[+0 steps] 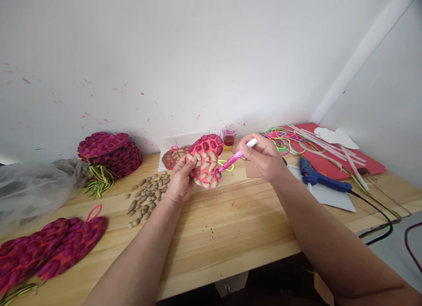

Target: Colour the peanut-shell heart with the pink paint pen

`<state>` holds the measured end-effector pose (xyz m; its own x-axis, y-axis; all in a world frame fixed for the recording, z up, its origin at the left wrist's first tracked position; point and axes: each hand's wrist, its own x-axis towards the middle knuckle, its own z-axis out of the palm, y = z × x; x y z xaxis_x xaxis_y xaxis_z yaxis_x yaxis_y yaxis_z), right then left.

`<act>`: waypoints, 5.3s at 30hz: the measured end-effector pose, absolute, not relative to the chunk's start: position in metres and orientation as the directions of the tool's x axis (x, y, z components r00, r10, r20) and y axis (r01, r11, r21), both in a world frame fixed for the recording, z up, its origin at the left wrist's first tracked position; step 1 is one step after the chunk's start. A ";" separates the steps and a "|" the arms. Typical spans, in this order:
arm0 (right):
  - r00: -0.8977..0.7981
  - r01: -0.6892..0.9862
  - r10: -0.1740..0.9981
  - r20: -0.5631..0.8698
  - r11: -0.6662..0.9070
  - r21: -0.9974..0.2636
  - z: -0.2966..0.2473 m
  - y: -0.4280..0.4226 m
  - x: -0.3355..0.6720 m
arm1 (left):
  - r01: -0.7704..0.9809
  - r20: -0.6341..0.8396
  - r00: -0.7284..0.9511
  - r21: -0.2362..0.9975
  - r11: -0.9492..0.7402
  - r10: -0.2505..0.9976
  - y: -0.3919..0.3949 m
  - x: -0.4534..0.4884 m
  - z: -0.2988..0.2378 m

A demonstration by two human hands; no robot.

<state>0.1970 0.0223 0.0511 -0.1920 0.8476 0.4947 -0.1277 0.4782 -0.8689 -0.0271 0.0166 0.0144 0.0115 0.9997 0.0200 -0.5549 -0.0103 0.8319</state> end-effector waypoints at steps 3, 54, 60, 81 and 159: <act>-0.194 -0.084 0.850 0.490 0.483 -0.872 0.050 0.022 0.197 | -0.556 0.032 0.014 0.831 -0.019 0.999 0.016 -0.027 0.015; -0.177 -0.131 0.834 0.523 0.507 -0.852 0.051 0.020 0.193 | -0.578 0.033 0.019 0.816 -0.016 0.999 0.022 -0.032 0.007; -0.155 -0.142 0.828 0.539 0.521 -0.841 0.051 0.020 0.193 | -0.578 0.016 0.041 0.816 0.010 0.999 0.022 -0.031 0.005; -0.200 -0.133 0.798 0.569 0.553 -0.822 0.051 0.017 0.193 | -0.593 -0.029 0.043 0.804 0.049 0.999 0.023 -0.031 0.005; -0.038 0.092 0.745 0.665 0.666 -0.740 0.050 0.008 0.186 | -0.678 -0.246 -0.118 0.728 0.103 0.962 0.027 -0.025 0.011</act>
<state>0.1858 0.0080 0.0499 -0.0383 0.7454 0.6655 0.0919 0.6658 -0.7405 -0.0252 0.0270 0.0113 -0.1175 0.9620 -0.2463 -0.6782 0.1034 0.7275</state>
